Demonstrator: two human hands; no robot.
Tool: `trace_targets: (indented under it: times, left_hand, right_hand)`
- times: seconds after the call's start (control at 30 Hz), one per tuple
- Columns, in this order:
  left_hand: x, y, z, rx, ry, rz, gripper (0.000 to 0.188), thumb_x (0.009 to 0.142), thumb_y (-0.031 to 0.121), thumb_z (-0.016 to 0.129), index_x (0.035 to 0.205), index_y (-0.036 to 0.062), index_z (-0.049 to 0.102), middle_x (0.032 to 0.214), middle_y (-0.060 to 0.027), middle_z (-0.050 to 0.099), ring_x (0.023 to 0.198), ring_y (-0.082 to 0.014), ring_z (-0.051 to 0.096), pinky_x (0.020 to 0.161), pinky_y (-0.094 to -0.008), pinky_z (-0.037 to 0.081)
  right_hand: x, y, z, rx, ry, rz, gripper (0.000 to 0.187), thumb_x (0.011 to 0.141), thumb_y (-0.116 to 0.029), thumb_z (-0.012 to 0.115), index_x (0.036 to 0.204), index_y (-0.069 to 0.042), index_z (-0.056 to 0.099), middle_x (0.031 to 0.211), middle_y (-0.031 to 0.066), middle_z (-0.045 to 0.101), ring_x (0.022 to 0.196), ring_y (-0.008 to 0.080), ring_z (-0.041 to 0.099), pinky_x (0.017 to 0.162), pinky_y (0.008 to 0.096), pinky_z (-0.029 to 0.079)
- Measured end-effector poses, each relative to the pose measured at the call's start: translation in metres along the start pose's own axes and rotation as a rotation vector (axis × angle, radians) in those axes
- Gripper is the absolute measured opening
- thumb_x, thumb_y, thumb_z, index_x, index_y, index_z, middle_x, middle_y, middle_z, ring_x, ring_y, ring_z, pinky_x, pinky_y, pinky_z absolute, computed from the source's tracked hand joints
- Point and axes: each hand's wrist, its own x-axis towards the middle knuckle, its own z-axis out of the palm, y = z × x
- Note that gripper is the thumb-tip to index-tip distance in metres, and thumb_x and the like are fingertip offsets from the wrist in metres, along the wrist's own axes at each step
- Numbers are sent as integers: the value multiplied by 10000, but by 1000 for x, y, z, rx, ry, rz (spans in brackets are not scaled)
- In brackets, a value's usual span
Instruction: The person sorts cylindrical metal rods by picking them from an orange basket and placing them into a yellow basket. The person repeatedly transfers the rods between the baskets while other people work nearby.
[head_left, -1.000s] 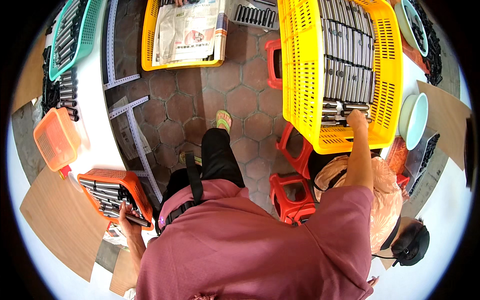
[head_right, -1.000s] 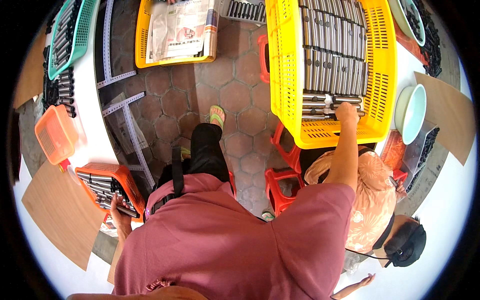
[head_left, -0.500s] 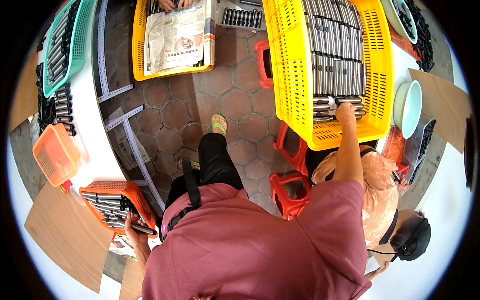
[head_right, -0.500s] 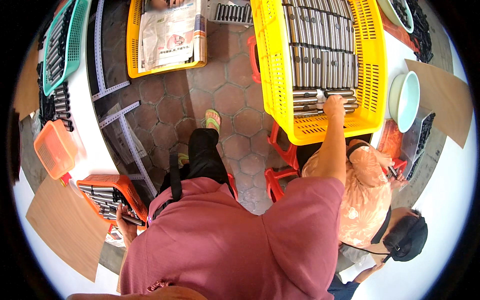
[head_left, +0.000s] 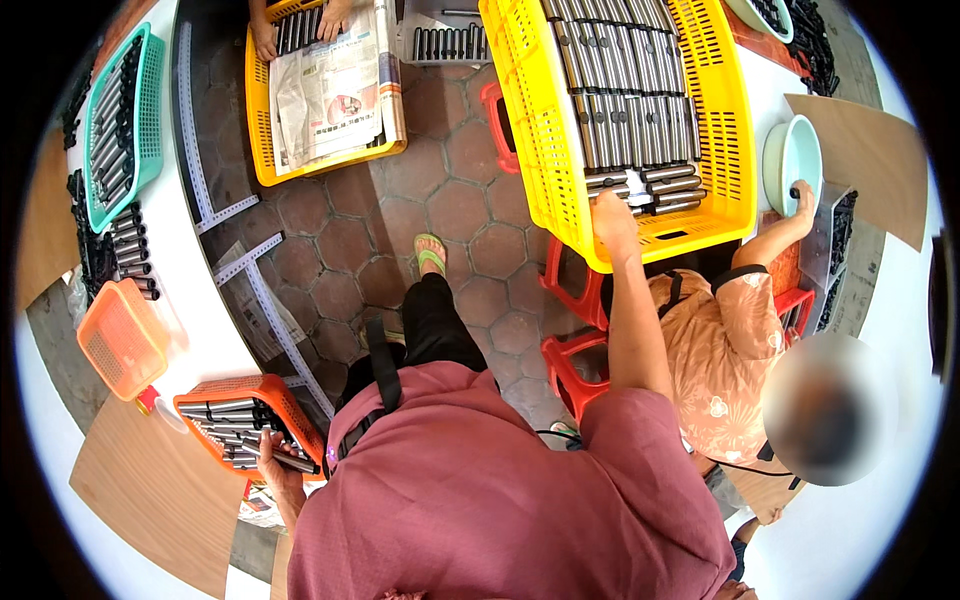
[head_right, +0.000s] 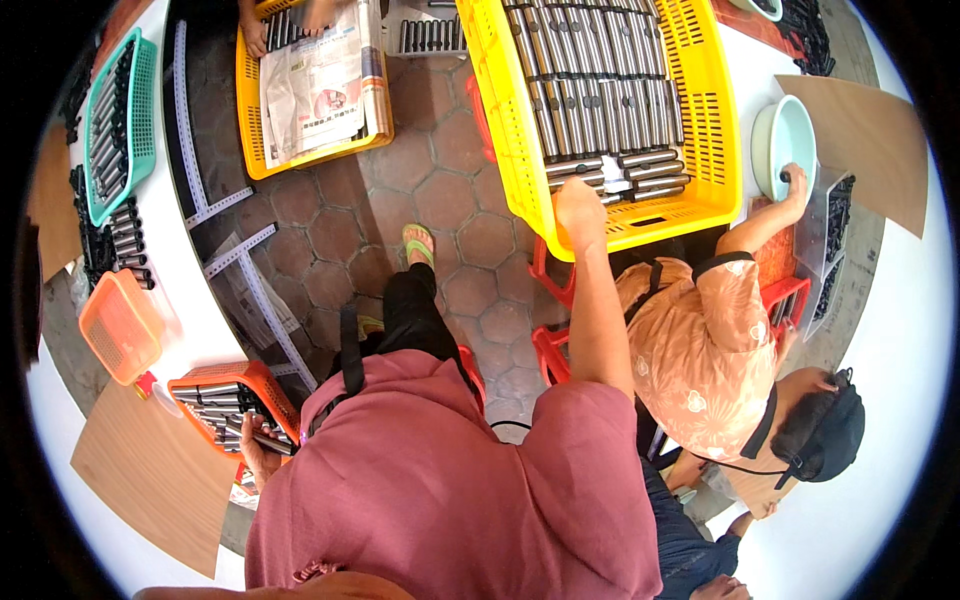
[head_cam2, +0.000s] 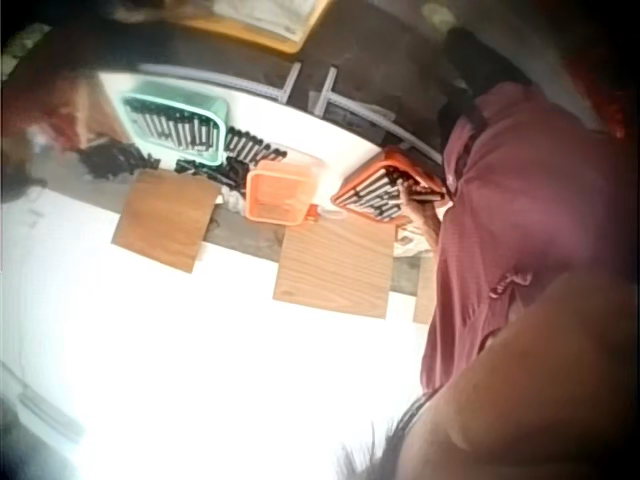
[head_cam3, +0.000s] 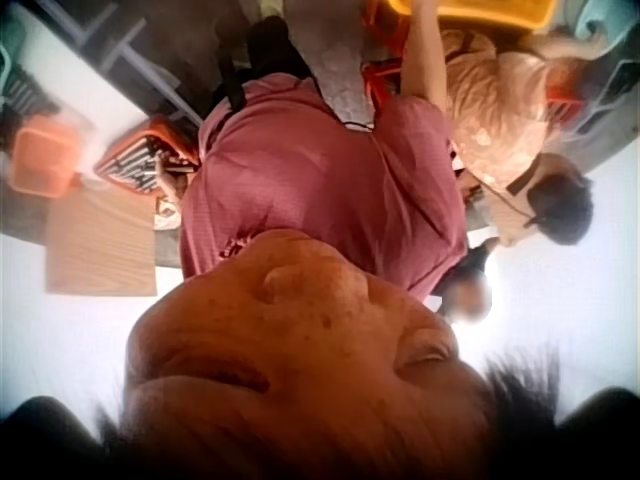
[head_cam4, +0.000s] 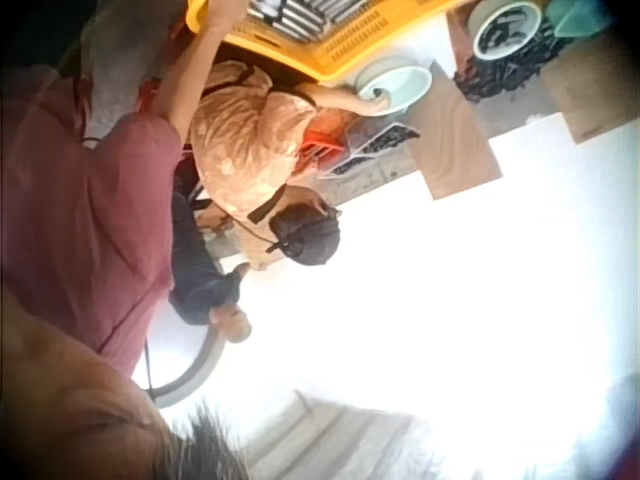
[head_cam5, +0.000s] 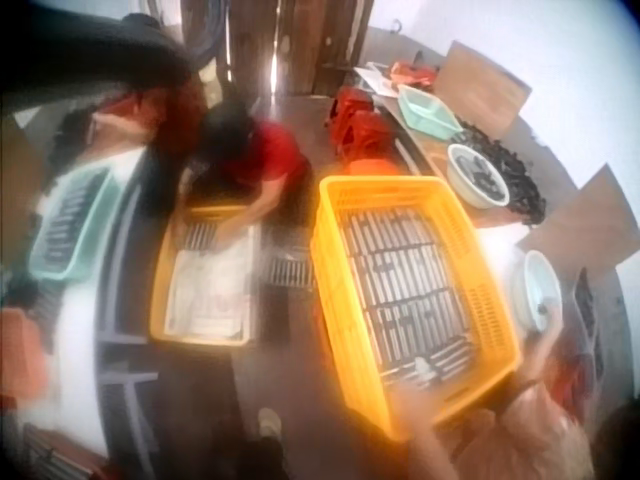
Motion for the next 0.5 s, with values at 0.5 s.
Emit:
trace_targets:
  times: [0.5]
  left_hand:
    - [-22, 2, -16, 43, 28, 90, 373, 893, 469, 645, 839, 122, 520, 722, -27, 588, 496, -128, 511, 414, -270, 416]
  right_hand:
    - [20, -18, 26, 666, 495, 95, 597, 918, -244, 526, 1362, 95, 316, 1456, 346, 254, 1350, 481, 279, 1128, 502, 231]
